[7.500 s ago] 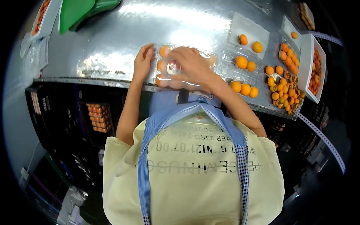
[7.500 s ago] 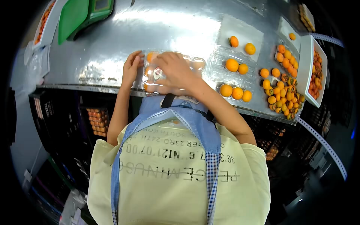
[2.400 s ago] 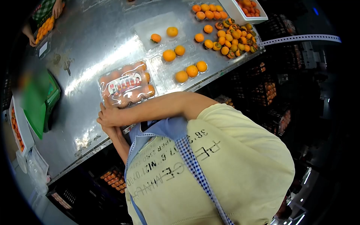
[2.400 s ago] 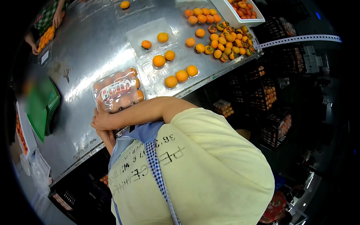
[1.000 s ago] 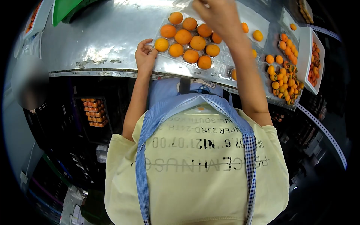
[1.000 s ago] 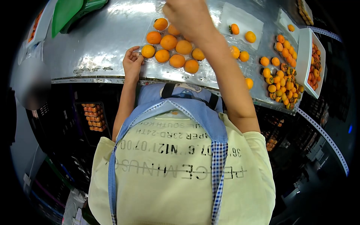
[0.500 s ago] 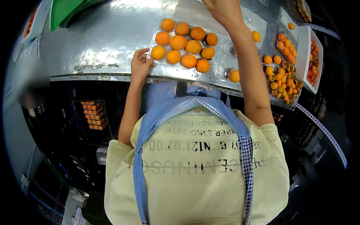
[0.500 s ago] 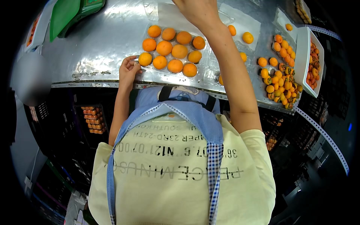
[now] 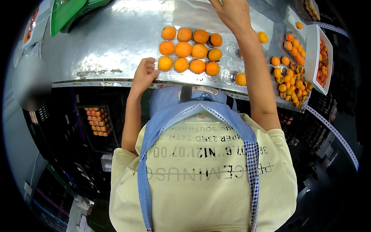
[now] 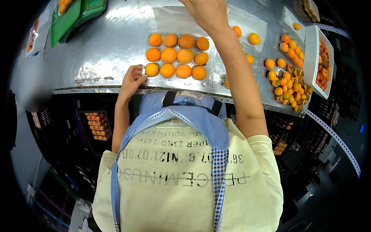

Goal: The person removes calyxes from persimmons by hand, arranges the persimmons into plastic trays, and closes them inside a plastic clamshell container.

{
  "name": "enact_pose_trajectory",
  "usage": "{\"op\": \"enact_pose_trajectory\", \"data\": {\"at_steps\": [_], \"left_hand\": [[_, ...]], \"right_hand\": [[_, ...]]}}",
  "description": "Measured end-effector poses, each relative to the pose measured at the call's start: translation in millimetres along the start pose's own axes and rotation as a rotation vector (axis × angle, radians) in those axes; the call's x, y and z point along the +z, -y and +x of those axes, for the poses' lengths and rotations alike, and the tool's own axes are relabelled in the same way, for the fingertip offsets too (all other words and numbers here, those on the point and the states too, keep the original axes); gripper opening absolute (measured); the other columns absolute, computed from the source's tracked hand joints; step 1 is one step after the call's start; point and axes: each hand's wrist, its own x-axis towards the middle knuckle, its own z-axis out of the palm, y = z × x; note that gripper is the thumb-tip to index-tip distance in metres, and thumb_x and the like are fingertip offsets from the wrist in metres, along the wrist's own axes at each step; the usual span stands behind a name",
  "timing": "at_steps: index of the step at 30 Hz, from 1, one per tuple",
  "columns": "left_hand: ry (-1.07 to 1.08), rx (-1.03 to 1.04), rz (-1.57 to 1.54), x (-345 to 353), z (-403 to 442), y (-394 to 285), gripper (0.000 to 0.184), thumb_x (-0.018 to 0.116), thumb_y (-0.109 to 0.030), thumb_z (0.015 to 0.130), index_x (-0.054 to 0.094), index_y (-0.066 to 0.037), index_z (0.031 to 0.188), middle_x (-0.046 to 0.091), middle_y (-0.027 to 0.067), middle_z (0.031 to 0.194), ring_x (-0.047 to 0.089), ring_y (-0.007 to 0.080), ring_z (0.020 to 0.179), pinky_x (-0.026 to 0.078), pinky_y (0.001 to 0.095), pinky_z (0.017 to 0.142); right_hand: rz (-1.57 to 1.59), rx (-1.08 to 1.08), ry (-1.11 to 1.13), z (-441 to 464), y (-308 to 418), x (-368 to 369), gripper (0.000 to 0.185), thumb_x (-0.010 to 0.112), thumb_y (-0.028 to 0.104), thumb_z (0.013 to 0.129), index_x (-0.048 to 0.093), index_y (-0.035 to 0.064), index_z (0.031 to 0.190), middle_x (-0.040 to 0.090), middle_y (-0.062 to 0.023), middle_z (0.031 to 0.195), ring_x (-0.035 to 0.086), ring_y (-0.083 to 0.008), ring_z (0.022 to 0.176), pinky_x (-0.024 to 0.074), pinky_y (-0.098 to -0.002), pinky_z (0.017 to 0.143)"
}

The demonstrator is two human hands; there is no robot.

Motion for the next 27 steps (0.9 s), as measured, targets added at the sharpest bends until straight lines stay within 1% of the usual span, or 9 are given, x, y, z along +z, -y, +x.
{"op": "enact_pose_trajectory", "data": {"at_steps": [4,8,9,12,15,18,21,24,27], "left_hand": [[-0.121,0.118,0.184,-9.4,6.6,-16.1,0.036,0.067,-0.01,0.077,0.057,-0.003,0.111,0.057,0.009,0.097,0.057,0.0156,0.081,0.05,0.0291,0.073],[-0.411,0.74,0.421,19.3,17.6,-55.0,0.03,0.065,-0.007,0.077,0.061,-0.006,0.106,0.061,0.0102,0.107,0.058,0.0247,0.095,0.048,0.0342,0.08],[-0.349,0.91,0.568,25.9,20.8,-68.8,0.029,0.065,-0.006,0.075,0.063,-0.008,0.104,0.061,0.0097,0.106,0.055,0.0279,0.099,0.045,0.0365,0.085],[-0.181,1.181,0.753,53.9,47.5,-93.3,0.026,0.065,-0.01,0.076,0.064,-0.008,0.102,0.061,0.0094,0.105,0.055,0.0274,0.1,0.042,0.0369,0.088],[-0.188,0.983,1.033,65.2,79.3,-97.1,0.031,0.064,-0.017,0.08,0.061,-0.009,0.11,0.061,0.009,0.105,0.055,0.0268,0.099,0.041,0.038,0.086],[-0.245,1.014,0.981,71.6,107.7,-100.6,0.039,0.06,-0.022,0.085,0.054,-0.009,0.121,0.06,0.0104,0.109,0.054,0.0287,0.099,0.04,0.0406,0.087],[-0.171,0.732,1.141,77.0,120.8,-106.1,0.042,0.058,-0.024,0.087,0.05,-0.011,0.126,0.059,0.0099,0.111,0.053,0.0284,0.101,0.04,0.0413,0.086],[-0.157,0.662,1.215,79.7,133.8,-103.3,0.039,0.057,-0.024,0.088,0.052,-0.012,0.125,0.058,0.009,0.114,0.052,0.0281,0.103,0.041,0.0422,0.087],[-0.162,0.749,1.192,77.8,144.6,-94.7,0.036,0.057,-0.023,0.087,0.055,-0.013,0.122,0.058,0.008,0.115,0.052,0.0285,0.105,0.042,0.0425,0.088]], "right_hand": [[-0.014,-0.057,-0.055,-1.8,-3.2,-1.8,0.016,0.064,0.02,0.082,0.067,0.0073,0.09,0.066,-0.0115,0.084,0.059,-0.0313,0.082,0.0439,-0.0424,0.075],[-0.013,-0.066,-0.066,-2.5,-9.4,-0.2,0.015,0.065,0.019,0.081,0.067,0.0072,0.09,0.066,-0.0104,0.086,0.059,-0.0301,0.084,0.0429,-0.0422,0.078],[-0.018,-0.058,-0.069,-3.3,-11.0,1.2,0.016,0.065,0.02,0.081,0.067,0.0072,0.091,0.066,-0.0104,0.087,0.059,-0.0301,0.084,0.0428,-0.042,0.079],[-0.049,-0.055,-0.095,-3.5,-16.1,5.7,0.019,0.066,0.018,0.08,0.066,0.0068,0.095,0.066,-0.0112,0.09,0.059,-0.0306,0.088,0.0423,-0.0412,0.082],[-0.068,-0.034,-0.207,0.0,-13.3,-5.3,0.023,0.067,0.015,0.079,0.064,0.0058,0.1,0.064,-0.0129,0.095,0.059,-0.0317,0.094,0.0418,-0.0406,0.086],[-0.045,0.016,-0.272,-8.8,-18.7,-23.1,0.026,0.066,0.011,0.081,0.062,0.0052,0.106,0.064,-0.0134,0.099,0.058,-0.0315,0.098,0.0413,-0.0409,0.09],[-0.015,0.087,-0.322,-31.1,-40.0,-24.0,0.021,0.062,0.011,0.079,0.065,0.0075,0.1,0.066,-0.0097,0.096,0.06,-0.0286,0.093,0.0438,-0.0387,0.085],[0.069,0.211,-0.274,-62.4,-51.1,-22.4,0.018,0.061,0.01,0.08,0.067,0.0096,0.097,0.067,-0.0061,0.094,0.057,-0.0253,0.094,0.041,-0.0355,0.085],[0.098,0.309,-0.194,-91.8,-51.7,-23.6,0.017,0.06,0.007,0.08,0.068,0.0092,0.095,0.067,-0.0071,0.093,0.058,-0.0261,0.091,0.043,-0.0357,0.083]]}}
